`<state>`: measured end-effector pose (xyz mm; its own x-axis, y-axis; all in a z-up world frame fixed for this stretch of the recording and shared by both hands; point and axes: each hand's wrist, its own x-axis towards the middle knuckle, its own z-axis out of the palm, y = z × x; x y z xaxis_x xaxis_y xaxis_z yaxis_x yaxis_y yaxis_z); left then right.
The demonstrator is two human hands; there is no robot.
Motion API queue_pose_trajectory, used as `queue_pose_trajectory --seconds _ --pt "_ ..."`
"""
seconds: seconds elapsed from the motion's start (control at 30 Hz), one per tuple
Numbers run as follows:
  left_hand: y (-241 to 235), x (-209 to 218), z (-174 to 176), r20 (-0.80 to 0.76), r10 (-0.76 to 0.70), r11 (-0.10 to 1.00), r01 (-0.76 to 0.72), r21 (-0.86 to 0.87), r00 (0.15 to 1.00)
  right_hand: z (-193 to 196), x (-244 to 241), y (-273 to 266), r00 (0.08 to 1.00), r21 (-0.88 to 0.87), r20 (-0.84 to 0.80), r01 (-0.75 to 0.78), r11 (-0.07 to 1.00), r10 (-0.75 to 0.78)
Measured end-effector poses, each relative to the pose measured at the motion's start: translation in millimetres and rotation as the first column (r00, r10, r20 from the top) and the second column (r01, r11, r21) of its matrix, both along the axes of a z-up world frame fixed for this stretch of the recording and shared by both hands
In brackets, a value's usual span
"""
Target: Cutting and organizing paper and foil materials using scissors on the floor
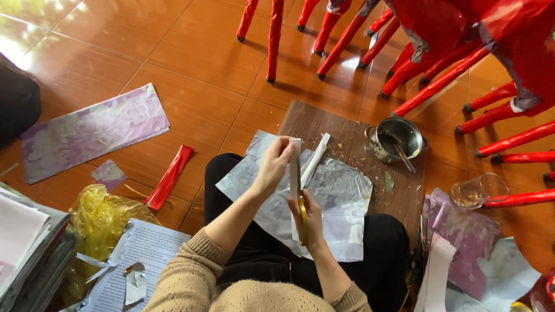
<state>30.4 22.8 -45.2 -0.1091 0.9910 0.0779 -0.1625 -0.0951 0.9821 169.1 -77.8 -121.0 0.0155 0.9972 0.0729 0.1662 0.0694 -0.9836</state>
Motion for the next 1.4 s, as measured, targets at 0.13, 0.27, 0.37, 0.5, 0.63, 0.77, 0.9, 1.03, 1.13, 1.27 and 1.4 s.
queue_pose_trajectory --seconds 0.13,0.27,0.37,0.5,0.63,0.77,0.9,1.03,1.13,1.27,1.4 --pt "1.4 -6.6 -5.0 0.128 0.009 0.999 -0.003 -0.051 0.992 8.5 -0.1 0.3 0.998 -0.029 -0.055 -0.022 0.999 0.021" --pt "-5.5 -9.0 -2.0 0.146 0.015 0.997 -0.004 -0.076 0.989 32.9 -4.9 -8.4 0.996 -0.023 -0.037 -0.077 0.997 0.076" --pt "-12.4 -3.9 -8.9 0.133 -0.019 0.995 0.032 -0.096 0.991 41.7 -4.2 -4.2 0.995 -0.04 -0.024 -0.102 0.994 0.101" --pt "-25.4 3.3 2.4 0.124 -0.039 0.99 0.056 -0.132 0.991 38.4 -4.6 -3.4 0.999 0.033 -0.022 -0.031 0.999 0.031" --pt "-25.2 5.0 -2.2 0.118 -0.045 0.988 0.061 -0.139 0.992 26.8 -4.5 -3.7 1.0 0.067 -0.018 0.0 0.998 0.001" --pt "-31.6 6.1 1.1 0.105 -0.074 0.988 0.088 -0.13 0.992 24.2 -6.9 -3.3 0.999 0.058 -0.04 0.028 0.998 -0.025" --pt "-41.9 7.7 -45.4 0.028 -0.374 0.921 0.375 -0.106 0.927 11.3 -8.6 5.2 0.972 0.009 -0.211 0.107 0.994 -0.102" --pt "-50.7 -16.0 -3.3 0.066 -0.494 0.864 0.498 -0.072 0.867 60.7 -9.9 1.2 0.887 -0.001 -0.46 -0.042 0.999 0.037" --pt "-59.0 -30.1 -2.2 0.04 -0.629 0.774 0.63 -0.069 0.776 73.0 -4.2 2.3 0.919 0.062 -0.392 -0.013 0.998 0.036" --pt "-58.1 -33.7 -9.1 -0.077 -0.618 0.785 0.608 -0.12 0.783 62.3 -1.7 10.6 0.913 -0.005 -0.4 -0.097 0.995 0.087" --pt "-24.8 -34.3 24.3 0.107 -0.345 0.938 0.345 0.011 0.933 14.4 -11.2 -0.8 0.785 -0.059 -0.551 -0.377 0.924 0.284"
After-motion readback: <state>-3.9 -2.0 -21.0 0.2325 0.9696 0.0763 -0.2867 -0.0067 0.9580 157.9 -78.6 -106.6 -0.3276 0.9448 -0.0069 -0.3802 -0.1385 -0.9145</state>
